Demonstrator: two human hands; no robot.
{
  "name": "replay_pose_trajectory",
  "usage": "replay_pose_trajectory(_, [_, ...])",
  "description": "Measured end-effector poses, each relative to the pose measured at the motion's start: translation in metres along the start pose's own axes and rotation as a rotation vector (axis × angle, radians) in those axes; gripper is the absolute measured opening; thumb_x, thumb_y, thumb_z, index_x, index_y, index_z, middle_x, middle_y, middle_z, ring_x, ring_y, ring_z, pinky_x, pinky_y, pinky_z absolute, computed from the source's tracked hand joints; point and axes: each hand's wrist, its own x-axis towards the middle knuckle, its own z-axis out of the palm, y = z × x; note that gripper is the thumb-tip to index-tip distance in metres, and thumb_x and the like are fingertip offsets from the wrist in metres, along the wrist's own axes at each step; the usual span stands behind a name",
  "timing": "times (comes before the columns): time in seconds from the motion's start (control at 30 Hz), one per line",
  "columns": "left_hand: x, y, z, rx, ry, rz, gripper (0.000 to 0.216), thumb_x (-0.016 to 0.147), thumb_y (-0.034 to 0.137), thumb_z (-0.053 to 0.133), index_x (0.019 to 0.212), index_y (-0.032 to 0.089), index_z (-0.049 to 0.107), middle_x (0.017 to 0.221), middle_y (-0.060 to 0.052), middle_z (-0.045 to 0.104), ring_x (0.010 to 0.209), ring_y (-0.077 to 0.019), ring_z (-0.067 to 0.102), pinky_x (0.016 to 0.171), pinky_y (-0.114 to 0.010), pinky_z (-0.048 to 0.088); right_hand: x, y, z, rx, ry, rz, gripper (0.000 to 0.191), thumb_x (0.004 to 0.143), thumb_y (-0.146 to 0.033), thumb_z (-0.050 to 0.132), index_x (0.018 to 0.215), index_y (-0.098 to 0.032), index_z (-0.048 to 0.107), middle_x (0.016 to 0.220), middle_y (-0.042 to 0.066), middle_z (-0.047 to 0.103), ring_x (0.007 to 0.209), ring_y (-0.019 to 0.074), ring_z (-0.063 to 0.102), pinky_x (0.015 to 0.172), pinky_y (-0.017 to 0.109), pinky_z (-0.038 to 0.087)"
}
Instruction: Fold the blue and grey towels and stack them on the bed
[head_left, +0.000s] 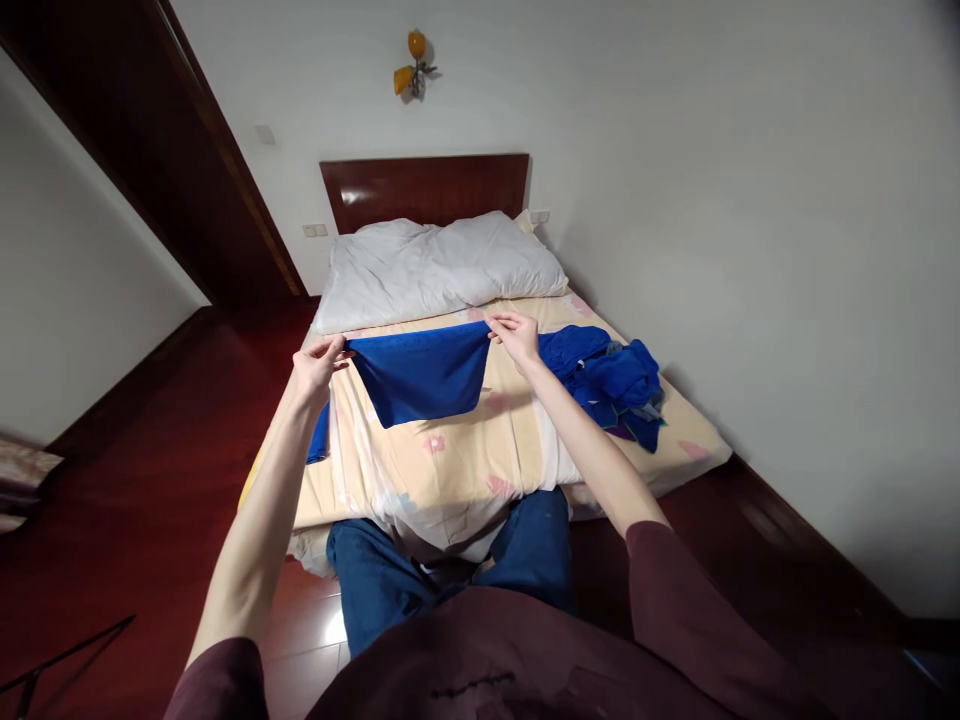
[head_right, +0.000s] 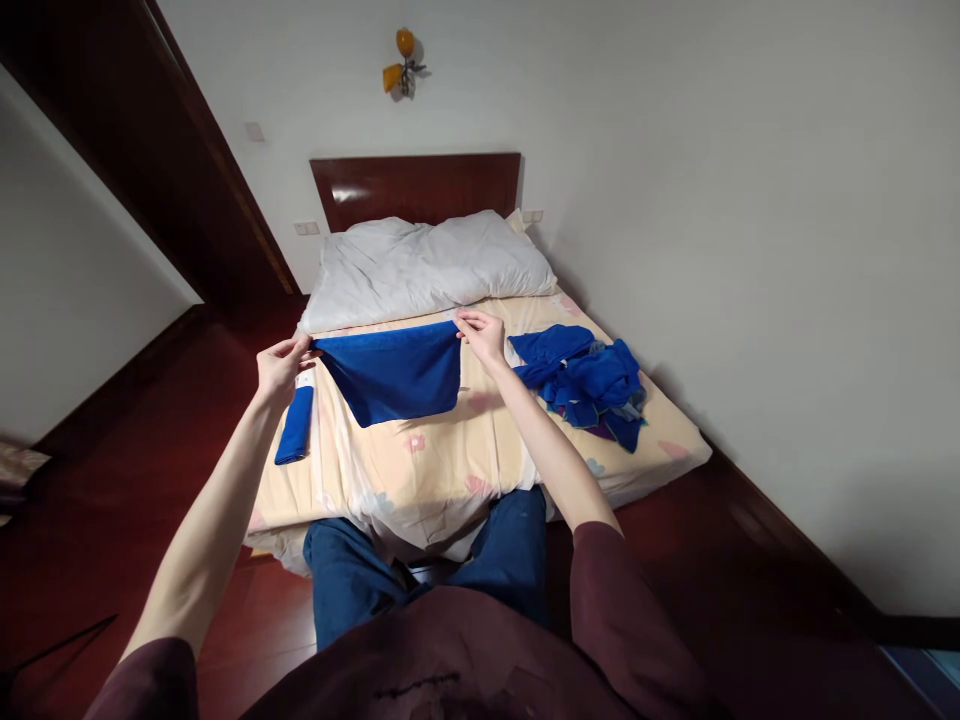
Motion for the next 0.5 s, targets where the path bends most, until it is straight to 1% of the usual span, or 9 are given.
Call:
replay_pose_trajectory(0.07, [-0.006,0.001,-0.002,-0.012,-0.013,-0.019,0.063,0.062,0.052,0.087,0.106,0.008,0.075,0.085,-0.012,0.074,0.080,-0.0249,0.075,0.064,-0.028,0.058,-0.003,-0.001,-0.002,0.009,-0.010,0.021,0.051,0.064,-0.059,0.086,0.085,-0.015,0.072,0.078,0.006,0.076,0.063,0.0139,0.069,0.052,0.021,0.050])
replay_pose_trajectory(0.13, [-0.015,0.002,-0.006,-0.005,-0.054,-0.029,0.065,0.061,0.050,0.089,0.109,0.009,0.075,0.087,-0.012,0.074,0.080,-0.0256,0.075,0.068,-0.031,0.060,-0.010,0.000,-0.006,0.010,-0.025,0.045,0.051,0.062,-0.058,0.087,0.085,-0.015,0.072,0.075,0.006,0.075,0.062,0.0142,0.069,0.052,0.021,0.050])
replay_pose_trajectory(0.23, [-0.034,0.003,-0.017,0.027,-0.133,-0.055,0.060,0.059,0.050,0.091,0.102,0.010,0.077,0.089,-0.014,0.075,0.084,-0.0284,0.075,0.074,-0.036,0.062,-0.027,0.000,-0.019,0.017,-0.046,0.092,0.052,0.058,-0.057,0.090,0.084,-0.015,0.073,0.072,0.007,0.075,0.060,0.0146,0.069,0.052,0.021,0.051])
replay_pose_trajectory(0.33, [-0.057,0.003,-0.031,0.071,-0.215,-0.100,0.055,0.058,0.050,0.093,0.095,0.012,0.079,0.089,-0.014,0.076,0.087,-0.0309,0.075,0.078,-0.040,0.063,-0.051,-0.002,-0.036,0.007,-0.076,0.168,0.054,0.055,-0.056,0.093,0.083,-0.014,0.074,0.071,0.007,0.075,0.059,0.0151,0.070,0.052,0.022,0.053])
replay_pose_trajectory(0.43, [-0.075,0.005,-0.043,0.093,-0.290,-0.190,0.050,0.057,0.049,0.094,0.090,0.014,0.080,0.090,-0.014,0.077,0.085,-0.0302,0.075,0.079,-0.040,0.063,-0.072,-0.007,-0.054,-0.003,-0.123,0.244,0.055,0.053,-0.055,0.095,0.084,-0.014,0.075,0.072,0.008,0.076,0.059,0.0153,0.070,0.052,0.022,0.055])
replay_pose_trajectory(0.5, [-0.081,0.006,-0.048,0.088,-0.327,-0.259,0.047,0.058,0.048,0.094,0.088,0.015,0.080,0.089,-0.013,0.077,0.084,-0.0298,0.075,0.080,-0.040,0.064,-0.080,-0.011,-0.064,-0.011,-0.142,0.286,0.054,0.053,-0.053,0.096,0.084,-0.013,0.076,0.073,0.008,0.076,0.059,0.0152,0.070,0.052,0.022,0.056])
